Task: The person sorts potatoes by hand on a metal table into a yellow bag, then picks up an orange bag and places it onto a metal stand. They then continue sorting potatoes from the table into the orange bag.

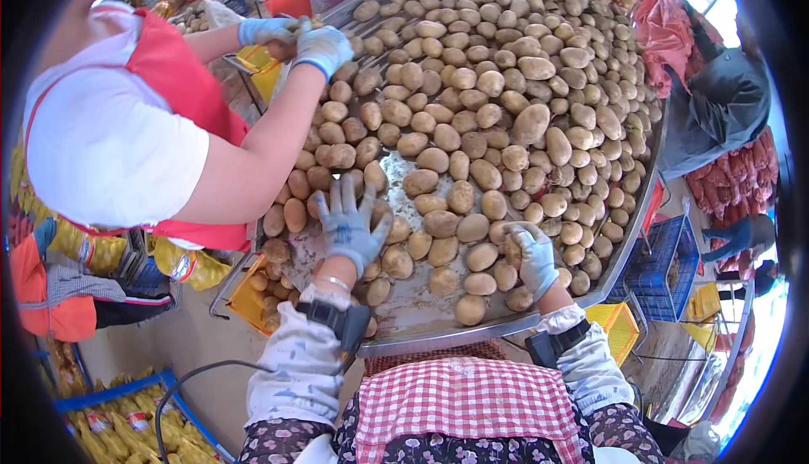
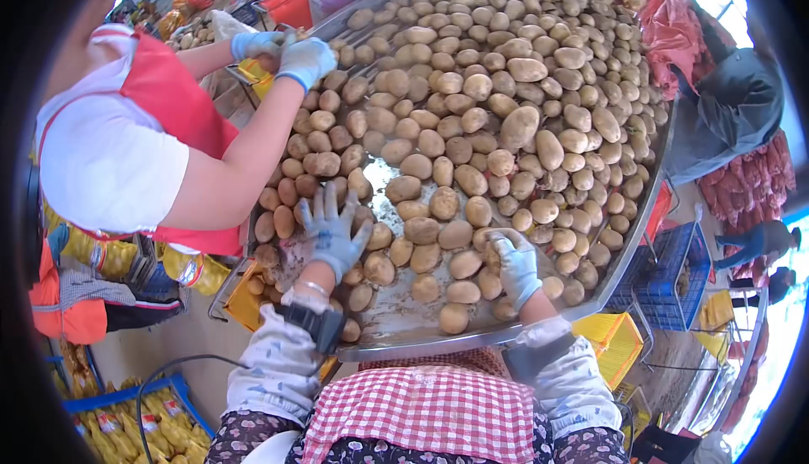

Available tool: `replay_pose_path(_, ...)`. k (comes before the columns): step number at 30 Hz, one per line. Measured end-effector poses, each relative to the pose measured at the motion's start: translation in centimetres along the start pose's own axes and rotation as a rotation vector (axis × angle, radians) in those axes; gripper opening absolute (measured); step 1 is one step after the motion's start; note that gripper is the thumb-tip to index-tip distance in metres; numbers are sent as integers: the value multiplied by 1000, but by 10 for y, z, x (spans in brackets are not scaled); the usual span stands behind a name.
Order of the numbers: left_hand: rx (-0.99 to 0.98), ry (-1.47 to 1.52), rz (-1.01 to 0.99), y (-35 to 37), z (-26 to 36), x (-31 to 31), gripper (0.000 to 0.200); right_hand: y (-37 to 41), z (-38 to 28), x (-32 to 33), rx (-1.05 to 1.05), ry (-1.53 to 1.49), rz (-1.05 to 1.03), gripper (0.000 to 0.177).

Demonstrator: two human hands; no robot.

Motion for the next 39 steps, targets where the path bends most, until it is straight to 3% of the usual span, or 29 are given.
replay_pose_path(1, -68, 53, -45, 9, 12, 5, 67, -4, 4, 4, -100, -296, -94, 15)
replay_pose_path(3, -168, 127, -61, 45, 28, 13, 66, -11, -3, 12, -32, -152, -82, 17)
replay_pose_path(5, -290, 231, -208, 70, 36, 25, 67, -27, -5, 25, 198, 359, 162, 21)
replay_pose_path(6, -304, 222, -211, 64, 34, 29, 67, -26, -17, 31, 219, 757, 233, 28)
replay_pose_path(7, -229, 431, -480, 58, 29, 31, 68, -23, -17, 28, 212, 751, 242, 28)
replay_pose_path(8, -140, 640, -745, 52, 29, 32, 69, -22, -16, 22, 147, 931, 98, 31)
replay_pose_path(9, -142, 638, -743, 40, 33, 29, 69, -23, -19, 14, 84, 1108, -53, 34)
replay_pose_path(10, -224, 564, -431, 23, 39, 24, 71, -18, -22, 2, 124, 1005, -119, 34)
replay_pose_path(11, -306, 483, -123, 8, 47, 23, 73, -9, -22, -8, 216, 1129, -166, 32)
replay_pose_path(14, -276, 225, 31, -28, 89, 25, 75, 4, -17, -7, 201, 1112, -190, 33)
replay_pose_path(17, -280, 131, -61, -21, 86, -3, 77, 6, -10, 24, 74, 935, -207, 32)
replay_pose_path(19, -252, 112, -55, -19, 84, 0, 73, 6, -9, 52, 32, 656, -30, 29)
replay_pose_path(21, -55, 129, -394, -22, 79, 6, 66, 5, -12, 70, -178, -90, 156, 24)
replay_pose_path(22, -140, 308, -159, -32, 80, 8, 64, 4, -16, 75, -145, -263, 178, 22)
replay_pose_path(24, -271, 192, -51, -53, 100, 18, 64, -4, -21, 84, -102, -441, 207, 20)
replay_pose_path(25, -391, 77, 63, -62, 111, 22, 64, -12, -12, 91, -53, -358, 100, 23)
replay_pose_path(27, -400, 84, 25, -72, 125, -6, 64, -31, -21, 101, -1, -266, -7, 27)
replay_pose_path(29, -336, 134, -22, -64, 136, -27, 64, -64, -57, 107, 245, 720, 60, 34)
replay_pose_path(31, -354, 188, -94, -42, 143, -13, 64, -98, -96, 98, 157, 1125, 251, 42)
replay_pose_path(32, -393, 205, -140, -29, 144, -8, 63, -115, -102, 96, 163, 1125, 248, 42)
replay_pose_path(34, -429, 216, -183, -3, 142, -2, 62, -143, -108, 93, -175, 1419, 242, 43)
replay_pose_path(35, -410, 205, -162, 9, 137, 0, 62, -151, -116, 87, -170, 1414, 242, 43)
replay_pose_path(37, -391, 195, -147, 16, 128, -1, 62, -158, -130, 78, -370, 1519, 107, 46)
replay_pose_path(39, -350, 268, -101, 19, 122, -2, 63, -163, -125, 79, -426, 1541, 29, 49)
Point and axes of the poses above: each hand's wrist, its own y-axis away from the middle knuckle, its own x-axis out of the back of the hand, z = x × y, the point moved 1 cm from there along -y, towards the middle knuckle, and after that the axes turned 9 degrees about -z, right-handed, at the moved point
